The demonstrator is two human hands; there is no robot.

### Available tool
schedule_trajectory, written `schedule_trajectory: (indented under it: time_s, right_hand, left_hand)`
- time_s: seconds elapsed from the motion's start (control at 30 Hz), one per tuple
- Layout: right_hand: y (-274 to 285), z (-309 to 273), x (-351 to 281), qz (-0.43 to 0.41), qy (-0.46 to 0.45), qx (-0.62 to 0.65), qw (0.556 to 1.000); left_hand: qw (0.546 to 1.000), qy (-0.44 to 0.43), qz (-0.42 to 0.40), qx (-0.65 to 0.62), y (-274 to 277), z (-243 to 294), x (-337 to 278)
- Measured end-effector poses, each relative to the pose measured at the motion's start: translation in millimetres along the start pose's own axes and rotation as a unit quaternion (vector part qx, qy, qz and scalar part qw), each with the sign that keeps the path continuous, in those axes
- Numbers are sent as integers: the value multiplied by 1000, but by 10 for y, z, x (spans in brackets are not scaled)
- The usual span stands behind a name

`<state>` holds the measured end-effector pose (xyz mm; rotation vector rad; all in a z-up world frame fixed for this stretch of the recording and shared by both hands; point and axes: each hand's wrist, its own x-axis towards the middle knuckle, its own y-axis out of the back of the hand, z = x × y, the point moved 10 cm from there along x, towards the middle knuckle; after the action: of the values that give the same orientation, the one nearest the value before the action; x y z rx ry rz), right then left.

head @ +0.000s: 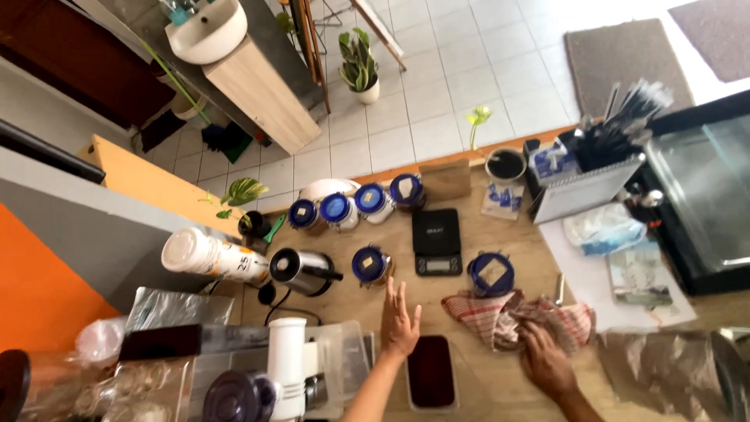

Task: Transfer brown powder from a rectangular container to a small round container using a spoon.

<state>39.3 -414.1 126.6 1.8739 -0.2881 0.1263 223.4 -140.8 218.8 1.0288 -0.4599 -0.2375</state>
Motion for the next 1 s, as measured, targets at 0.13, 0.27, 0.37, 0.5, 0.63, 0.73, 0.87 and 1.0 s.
schedule_trajectory:
  time_s: [0.13,0.27,0.37,0.5,0.63,0.73,0.87,1.0]
  right_hand:
    - [-142,87,-31,-2,-25,38,999]
    - [-24,42,22,10,-18,58,998]
    - [-22,44,12,38,-5,107,993]
    - [-305,170,-109,4,-8,135,991]
    - [-549,363,-144,37,32,59,997]
    - [-475,643,2,52,6,39,998]
    - [-500,673,65,59,-21,38,997]
    - [-572,350,-50,35,-13,69,997]
  left_hand:
    - [995,-80,-10,59,135,143,664]
    - [964,-158,-46,207,-258,8,1484]
    - [944,-111,-80,300,-582,-229,2127]
    - [951,-80,-85,286,-848,-349,2692]
    - [975,15,-119,185,-1167,-781,3116]
    - [952,90,-213,201,-1557,-1332,3295]
    - [937,122,-256,203,-1629,-1606,3319]
    - [983,69,-154,75,-1066,-1027,3260]
